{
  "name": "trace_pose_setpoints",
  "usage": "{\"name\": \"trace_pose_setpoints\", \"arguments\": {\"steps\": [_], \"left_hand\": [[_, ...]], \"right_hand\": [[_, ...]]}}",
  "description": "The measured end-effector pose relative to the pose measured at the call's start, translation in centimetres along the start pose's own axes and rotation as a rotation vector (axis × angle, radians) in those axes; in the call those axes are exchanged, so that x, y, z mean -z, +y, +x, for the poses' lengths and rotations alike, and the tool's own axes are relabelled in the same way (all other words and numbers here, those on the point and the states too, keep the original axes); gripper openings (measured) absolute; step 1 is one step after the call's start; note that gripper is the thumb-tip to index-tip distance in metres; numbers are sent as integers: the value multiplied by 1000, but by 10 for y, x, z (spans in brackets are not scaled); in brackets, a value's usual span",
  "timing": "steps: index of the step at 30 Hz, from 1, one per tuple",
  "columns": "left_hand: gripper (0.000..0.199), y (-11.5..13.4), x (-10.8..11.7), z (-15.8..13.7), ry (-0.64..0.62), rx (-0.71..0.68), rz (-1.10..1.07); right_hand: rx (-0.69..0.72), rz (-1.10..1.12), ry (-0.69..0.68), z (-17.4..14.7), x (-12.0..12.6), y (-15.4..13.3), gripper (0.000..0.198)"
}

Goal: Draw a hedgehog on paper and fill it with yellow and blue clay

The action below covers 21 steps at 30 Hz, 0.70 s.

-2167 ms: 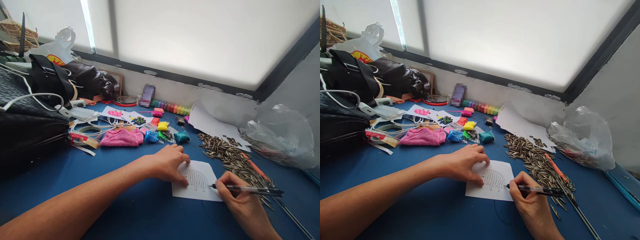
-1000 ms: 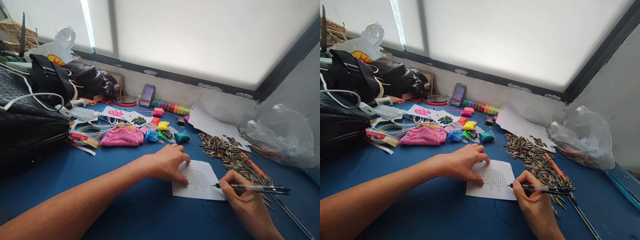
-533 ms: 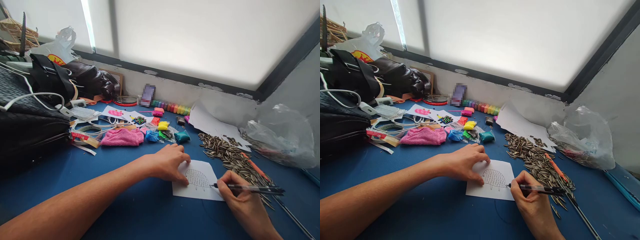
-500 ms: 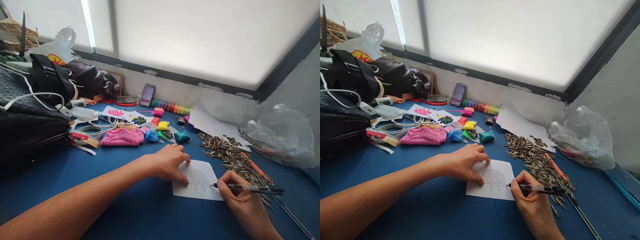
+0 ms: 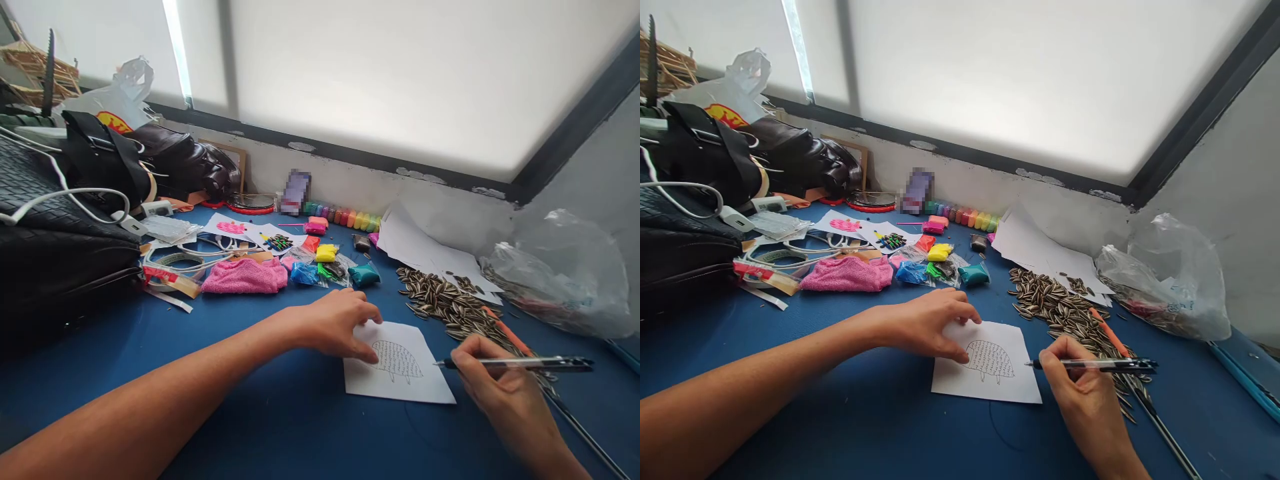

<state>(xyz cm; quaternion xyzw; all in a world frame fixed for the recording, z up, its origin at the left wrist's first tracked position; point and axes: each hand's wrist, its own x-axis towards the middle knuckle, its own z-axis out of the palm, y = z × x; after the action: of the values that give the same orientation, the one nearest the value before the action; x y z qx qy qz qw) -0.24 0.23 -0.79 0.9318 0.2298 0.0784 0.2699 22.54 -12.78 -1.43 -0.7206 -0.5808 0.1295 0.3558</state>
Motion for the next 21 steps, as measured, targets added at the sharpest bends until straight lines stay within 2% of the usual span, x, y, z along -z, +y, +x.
{"name": "trace_pose_setpoints", "arguments": {"steps": [3,6,9,11,16,21], "left_hand": [[42,-3,-1,1,93,14,-57],[32,-6,-1,1,141,63,-27],[34,-10,2,1,119,102,-4],[38,-13,4,1,92,122,-3],[38,-14,8,0,45,162,-12],[28,-11,8,0,35,169,-13]], "right_hand": [[24,-81,122,3,8,0,29],[151,-169,191,7,12,4,26],[301,-271,159,12,13,9,26],[333,-312,112,15,13,12,28],[315,-362,12,15,11,13,32],[279,-385,-32,13,10,5,29]]}}
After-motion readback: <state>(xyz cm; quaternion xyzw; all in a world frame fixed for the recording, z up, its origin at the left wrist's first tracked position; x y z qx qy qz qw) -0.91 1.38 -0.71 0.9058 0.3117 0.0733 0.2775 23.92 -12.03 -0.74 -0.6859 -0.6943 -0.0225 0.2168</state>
